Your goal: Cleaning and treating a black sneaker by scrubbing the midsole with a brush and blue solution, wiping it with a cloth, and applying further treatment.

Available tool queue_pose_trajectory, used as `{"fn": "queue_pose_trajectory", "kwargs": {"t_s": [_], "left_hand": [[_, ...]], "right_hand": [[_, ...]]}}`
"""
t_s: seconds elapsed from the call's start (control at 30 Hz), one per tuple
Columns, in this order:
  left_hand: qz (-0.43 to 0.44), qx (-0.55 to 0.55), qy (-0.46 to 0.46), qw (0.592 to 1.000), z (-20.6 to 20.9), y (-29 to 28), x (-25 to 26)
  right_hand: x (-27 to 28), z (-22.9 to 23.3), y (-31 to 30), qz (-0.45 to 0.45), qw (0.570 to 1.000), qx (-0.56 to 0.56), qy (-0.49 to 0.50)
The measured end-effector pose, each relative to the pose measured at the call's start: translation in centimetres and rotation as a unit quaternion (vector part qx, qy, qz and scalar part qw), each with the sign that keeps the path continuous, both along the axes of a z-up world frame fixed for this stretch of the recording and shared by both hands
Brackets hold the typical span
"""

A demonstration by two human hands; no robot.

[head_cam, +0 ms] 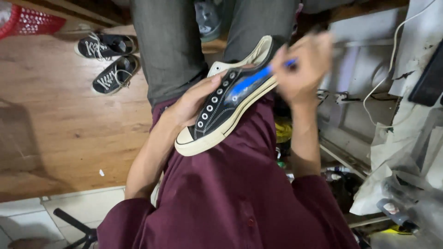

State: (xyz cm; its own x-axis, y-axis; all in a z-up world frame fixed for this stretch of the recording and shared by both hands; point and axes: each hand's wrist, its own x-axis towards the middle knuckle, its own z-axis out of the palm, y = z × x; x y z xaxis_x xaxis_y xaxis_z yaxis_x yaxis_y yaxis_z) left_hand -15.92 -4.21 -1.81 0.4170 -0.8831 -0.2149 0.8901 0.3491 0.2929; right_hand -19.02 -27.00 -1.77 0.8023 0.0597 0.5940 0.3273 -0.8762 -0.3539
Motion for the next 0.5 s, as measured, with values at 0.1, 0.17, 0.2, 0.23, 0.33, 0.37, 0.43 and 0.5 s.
{"fn": "queue_pose_trajectory", "kwargs": {"t_s": [0.1,0.17,0.2,0.23,0.33,0.37,0.43,0.5], "left_hand": [[0.004,-0.031,0.147,0.989,-1.8,0.3,-0.7],[0.003,-0.037,0.125,0.991,-0.6,0.0,-0.2],[0.000,-0.043,0.107,0.993,0.0,-0.2,0.0],[-0.001,-0.044,0.102,0.994,0.3,-0.2,0.5],[0.010,0.050,-0.044,0.998,0.6,-0.1,0.2],[0.018,0.062,0.065,0.996,0.5,-0.1,0.0],[0.030,0.069,0.160,0.984,0.2,-0.3,0.1],[0.005,-0.070,0.127,0.989,0.1,-0.2,0.5]], "right_hand": [[1.2,2.4,-0.1,-0.033,0.999,0.012,-0.004],[0.9,1.7,1.4,0.034,0.999,-0.003,-0.003],[0.6,1.4,2.2,0.098,0.995,-0.019,0.003],[0.9,1.1,1.3,0.097,0.995,-0.020,-0.002],[0.5,1.2,0.0,0.053,0.998,-0.002,0.022],[0.4,1.9,0.0,-0.005,1.000,0.011,0.017],[0.0,1.6,0.3,-0.058,0.998,0.020,-0.003],[-0.9,-0.4,1.3,-0.020,0.999,0.025,-0.010]]}}
